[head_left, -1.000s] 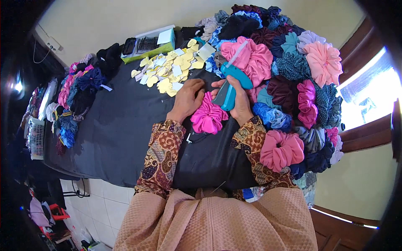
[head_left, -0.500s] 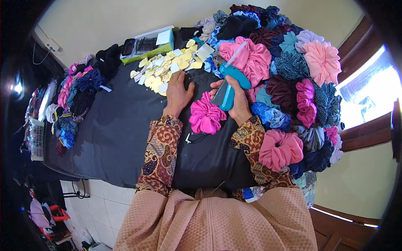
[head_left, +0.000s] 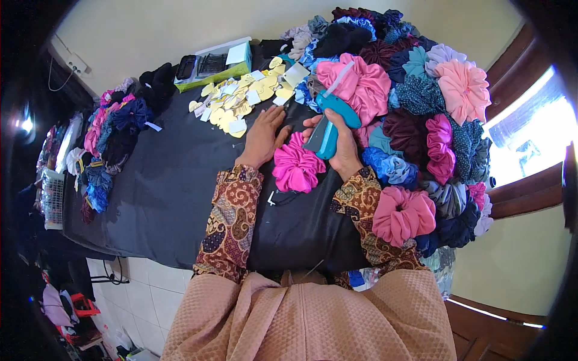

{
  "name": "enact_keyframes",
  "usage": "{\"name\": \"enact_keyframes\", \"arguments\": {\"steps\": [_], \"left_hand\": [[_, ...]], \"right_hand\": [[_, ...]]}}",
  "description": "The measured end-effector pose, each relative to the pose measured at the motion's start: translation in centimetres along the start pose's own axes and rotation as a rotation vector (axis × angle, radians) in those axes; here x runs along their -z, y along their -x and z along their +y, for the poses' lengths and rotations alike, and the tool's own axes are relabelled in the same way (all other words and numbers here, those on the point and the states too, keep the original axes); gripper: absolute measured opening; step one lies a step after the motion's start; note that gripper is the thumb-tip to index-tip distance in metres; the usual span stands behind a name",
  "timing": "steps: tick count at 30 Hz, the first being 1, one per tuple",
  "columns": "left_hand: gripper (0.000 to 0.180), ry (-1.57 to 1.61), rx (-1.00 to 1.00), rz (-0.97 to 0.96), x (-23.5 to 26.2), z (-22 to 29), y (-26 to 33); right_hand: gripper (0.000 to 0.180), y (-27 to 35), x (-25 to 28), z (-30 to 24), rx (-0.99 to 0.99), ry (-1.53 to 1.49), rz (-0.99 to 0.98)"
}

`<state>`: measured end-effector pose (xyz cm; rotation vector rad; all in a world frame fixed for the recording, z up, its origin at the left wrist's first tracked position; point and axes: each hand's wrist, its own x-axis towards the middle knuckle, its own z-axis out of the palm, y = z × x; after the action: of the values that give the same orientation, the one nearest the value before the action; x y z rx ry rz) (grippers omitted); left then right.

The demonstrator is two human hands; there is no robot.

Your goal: Gluing labels onto fabric scrunchies using a hot glue gun.

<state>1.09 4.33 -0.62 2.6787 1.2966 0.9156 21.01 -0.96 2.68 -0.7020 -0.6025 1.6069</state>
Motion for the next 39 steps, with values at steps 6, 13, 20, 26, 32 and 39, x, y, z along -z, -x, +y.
{"name": "enact_keyframes", "arguments": {"steps": [6, 13, 20, 26, 32, 39], "left_hand": [[0.032, 0.319, 0.125, -0.095, 1.9, 1.3, 1.3], [0.042, 0.155, -0.012, 0.102, 1.2, 2.0, 0.0], [0.041, 0.129, -0.116, -0.149, 1.1, 1.4, 0.7], [0.043, 0.353, -0.107, -0.264, 3.3, 2.9, 3.3], [0.051, 0.576, 0.053, -0.454, 6.7, 2.1, 4.8], [0.075, 0.39, 0.008, -0.178, 6.5, 6.5, 5.1]], "right_hand": [[0.037, -0.1, 0.1, 0.0, 0.005, -0.036, -0.003], [0.038, -0.3, 0.2, 0.3, 0.018, -0.048, -0.002], [0.038, -0.1, 0.1, 0.2, 0.006, -0.047, -0.008], [0.039, -0.2, 0.4, 0.1, -0.003, -0.001, 0.0], [0.04, -0.1, 0.2, 0.0, -0.011, 0.021, -0.007], [0.038, 0.1, -0.1, -0.1, 0.004, 0.005, 0.016]]}}
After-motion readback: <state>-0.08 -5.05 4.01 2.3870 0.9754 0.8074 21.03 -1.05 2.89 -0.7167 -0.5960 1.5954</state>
